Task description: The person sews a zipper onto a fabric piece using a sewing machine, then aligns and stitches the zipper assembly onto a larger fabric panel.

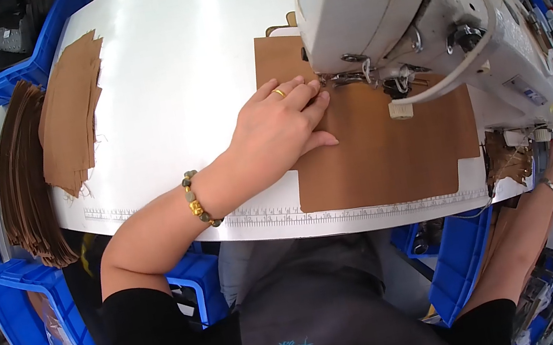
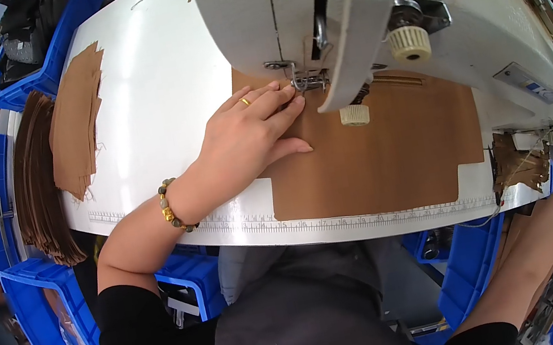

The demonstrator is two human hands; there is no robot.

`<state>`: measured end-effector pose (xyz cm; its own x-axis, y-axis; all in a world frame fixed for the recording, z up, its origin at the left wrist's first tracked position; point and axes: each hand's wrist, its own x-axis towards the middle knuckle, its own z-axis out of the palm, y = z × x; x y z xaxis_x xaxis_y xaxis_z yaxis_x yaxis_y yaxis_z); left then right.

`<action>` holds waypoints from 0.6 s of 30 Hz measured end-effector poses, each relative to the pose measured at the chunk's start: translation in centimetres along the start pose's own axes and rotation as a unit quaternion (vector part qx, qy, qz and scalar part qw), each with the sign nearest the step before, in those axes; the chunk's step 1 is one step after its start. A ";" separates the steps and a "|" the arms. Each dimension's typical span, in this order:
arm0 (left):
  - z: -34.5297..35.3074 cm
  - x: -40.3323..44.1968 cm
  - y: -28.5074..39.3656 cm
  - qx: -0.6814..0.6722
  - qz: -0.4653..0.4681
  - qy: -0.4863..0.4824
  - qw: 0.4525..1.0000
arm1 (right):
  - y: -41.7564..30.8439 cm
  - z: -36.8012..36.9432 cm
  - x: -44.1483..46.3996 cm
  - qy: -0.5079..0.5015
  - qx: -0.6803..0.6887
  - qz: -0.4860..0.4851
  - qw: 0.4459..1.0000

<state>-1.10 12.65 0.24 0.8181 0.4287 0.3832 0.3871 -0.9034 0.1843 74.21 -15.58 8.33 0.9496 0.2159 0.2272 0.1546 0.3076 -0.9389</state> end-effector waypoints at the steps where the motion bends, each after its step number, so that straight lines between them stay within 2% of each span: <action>1: 0.0 0.0 0.0 0.000 0.003 -0.001 1.000 | 0.1 -0.4 -0.4 -0.028 0.008 0.005 1.000; 3: 0.1 -0.1 0.0 -0.001 -0.006 0.006 1.000 | -0.3 -0.3 -1.5 -0.054 0.017 0.011 0.998; 4: 0.1 -0.1 0.1 -0.001 -0.001 0.004 1.000 | -1.3 1.1 -3.1 -0.034 -0.172 -0.120 0.977; 5: 0.1 -0.1 0.1 0.000 -0.002 0.006 1.000 | -2.4 2.9 -5.4 0.038 -0.356 -0.236 0.904; 8: 0.2 0.0 0.0 0.000 0.002 0.014 1.000 | -4.3 11.2 -18.7 0.088 -0.400 -0.491 0.769; 10: 0.0 0.1 0.1 0.000 0.006 0.018 1.000 | -2.0 15.7 -28.8 -0.133 -0.306 -0.504 0.797; 11: -0.2 0.1 0.2 -0.010 -0.001 0.010 1.000 | -0.8 18.0 -33.8 -0.243 -0.256 -0.480 0.803; 12: -0.4 0.2 0.2 -0.020 -0.008 0.002 1.000 | -1.6 22.1 -37.8 -0.351 -0.271 -0.581 0.683; 13: -0.5 0.2 0.2 -0.020 -0.003 0.001 1.000 | -1.3 24.5 -40.9 -0.381 -0.318 -0.541 0.679; 15: -0.4 0.2 0.2 -0.021 -0.001 0.009 1.000 | 0.7 27.3 -43.2 -0.426 -0.327 -0.412 0.736; 16: -0.3 0.2 0.2 -0.021 0.001 0.009 1.000 | 0.9 28.4 -43.5 -0.425 -0.328 -0.412 0.736; 18: -0.3 0.1 0.0 0.002 0.012 0.014 1.000 | 1.5 30.1 -43.8 -0.435 -0.315 -0.277 0.797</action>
<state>-1.12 12.71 0.51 0.8149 0.4075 0.4122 0.3697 -0.9131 0.1717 24.66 3.31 4.79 0.1826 0.8536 0.4878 0.8507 0.1115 -0.5136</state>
